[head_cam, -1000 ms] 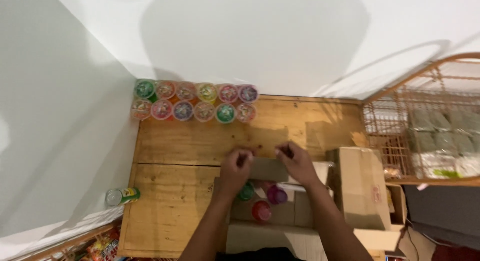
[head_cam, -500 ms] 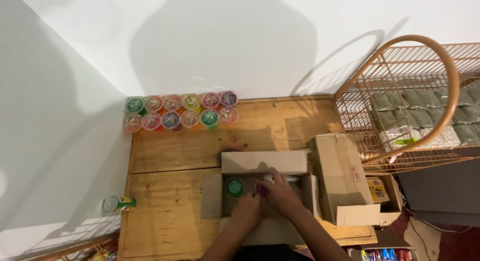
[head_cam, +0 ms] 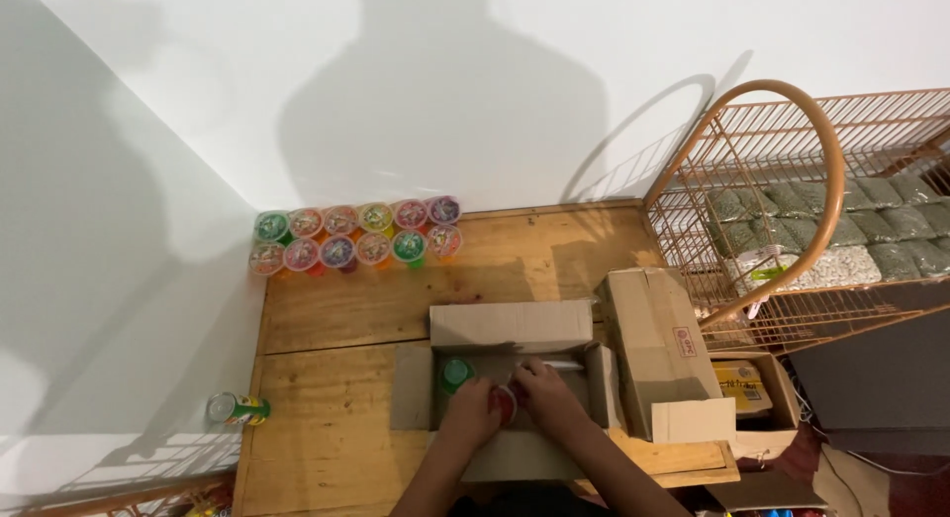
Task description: Arranging colorful jelly containers on a wooden table and placing them into a cardboard box.
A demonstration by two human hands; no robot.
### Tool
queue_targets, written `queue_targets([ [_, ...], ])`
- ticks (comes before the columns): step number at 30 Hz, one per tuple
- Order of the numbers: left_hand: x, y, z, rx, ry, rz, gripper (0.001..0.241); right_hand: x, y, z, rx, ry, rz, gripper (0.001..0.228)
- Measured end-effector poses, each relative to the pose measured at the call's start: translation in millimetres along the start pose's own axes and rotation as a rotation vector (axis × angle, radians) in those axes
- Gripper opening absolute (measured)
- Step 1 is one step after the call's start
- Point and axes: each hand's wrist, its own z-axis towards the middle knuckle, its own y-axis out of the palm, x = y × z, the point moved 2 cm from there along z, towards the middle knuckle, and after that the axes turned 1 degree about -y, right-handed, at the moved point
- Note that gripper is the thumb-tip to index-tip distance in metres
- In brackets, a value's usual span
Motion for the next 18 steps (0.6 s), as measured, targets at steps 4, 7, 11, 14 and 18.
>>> queue_targets([
  [4,34,-50,-16,0.011,-0.094,-0.083,0.041,-18,-39,-3,-0.120,0.222,0.156,0.040],
  [7,50,-81,-25,-0.019,-0.252,-0.218,0.040,-15,-62,-11,0.087,0.199,0.229,0.055],
  [11,28,-90,-16,-0.029,-0.335,-0.614,0.035,20,-66,-16,0.148,0.312,0.606,0.038],
  [14,15,-88,-11,-0.074,-0.283,-1.157,0.038,41,-63,-17,0.200,0.385,1.207,0.035],
  [18,31,-90,-14,-0.243,-0.172,-1.675,0.043,15,-82,-16,0.226,0.435,1.807,0.030],
])
